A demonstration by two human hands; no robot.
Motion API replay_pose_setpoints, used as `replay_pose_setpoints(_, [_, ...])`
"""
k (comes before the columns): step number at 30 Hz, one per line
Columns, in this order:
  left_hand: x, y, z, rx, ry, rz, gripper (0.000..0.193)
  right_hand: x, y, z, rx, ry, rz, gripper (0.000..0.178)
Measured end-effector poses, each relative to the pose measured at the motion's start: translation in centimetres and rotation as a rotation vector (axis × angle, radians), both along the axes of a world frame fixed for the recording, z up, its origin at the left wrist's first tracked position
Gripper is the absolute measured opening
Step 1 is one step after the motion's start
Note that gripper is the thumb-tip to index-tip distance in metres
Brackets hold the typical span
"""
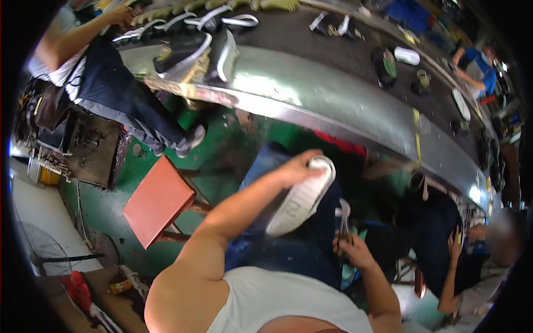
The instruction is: The person is hammering the shoe upper onto the last to ensure it is properly shaped and secured to the sole.
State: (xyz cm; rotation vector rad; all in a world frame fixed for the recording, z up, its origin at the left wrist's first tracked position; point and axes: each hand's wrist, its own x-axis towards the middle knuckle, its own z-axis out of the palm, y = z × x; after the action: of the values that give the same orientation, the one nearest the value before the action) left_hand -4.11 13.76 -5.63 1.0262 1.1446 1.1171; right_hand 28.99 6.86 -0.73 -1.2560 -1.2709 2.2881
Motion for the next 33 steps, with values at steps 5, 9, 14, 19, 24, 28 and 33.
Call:
replay_pose_setpoints(5, [-3.3, -4.9, 5.8, 0.053, -0.144, 0.106, 0.086, -4.8, 0.7, 3.6, 0.531, -0.257, 0.198, 0.032])
replay_pose_setpoints(9, [-4.6, -7.5, 6.8, 0.071, -0.090, 0.079, 0.075, -8.3, 1.7, 3.5, 0.882, -0.196, 0.197, 0.032])
replay_pose_setpoints(14, [-6.2, -10.3, 8.1, 0.112, 0.020, 0.008, 0.076, -14.0, 3.5, 5.6, 0.935, -0.087, 0.216, 0.034])
replay_pose_setpoints(19, [-7.6, -12.5, 8.6, 0.079, -0.057, 0.068, 0.078, -14.5, 2.4, 6.4, 0.631, 0.104, 0.357, 0.030])
replay_pose_setpoints(24, [-8.4, -12.7, 7.9, 0.132, 0.088, 0.145, 0.066, -15.1, 1.8, 5.3, 0.343, 0.194, 0.472, 0.031])
replay_pose_setpoints(28, [-7.6, -12.5, 7.9, 0.137, 0.092, 0.152, 0.059, -16.3, 2.3, 5.7, 0.209, 0.296, 0.389, 0.031])
replay_pose_setpoints(33, [-8.1, -12.4, 7.7, 0.116, 0.100, 0.137, 0.055, -16.3, 3.9, 7.3, -0.001, 0.142, 0.488, 0.026])
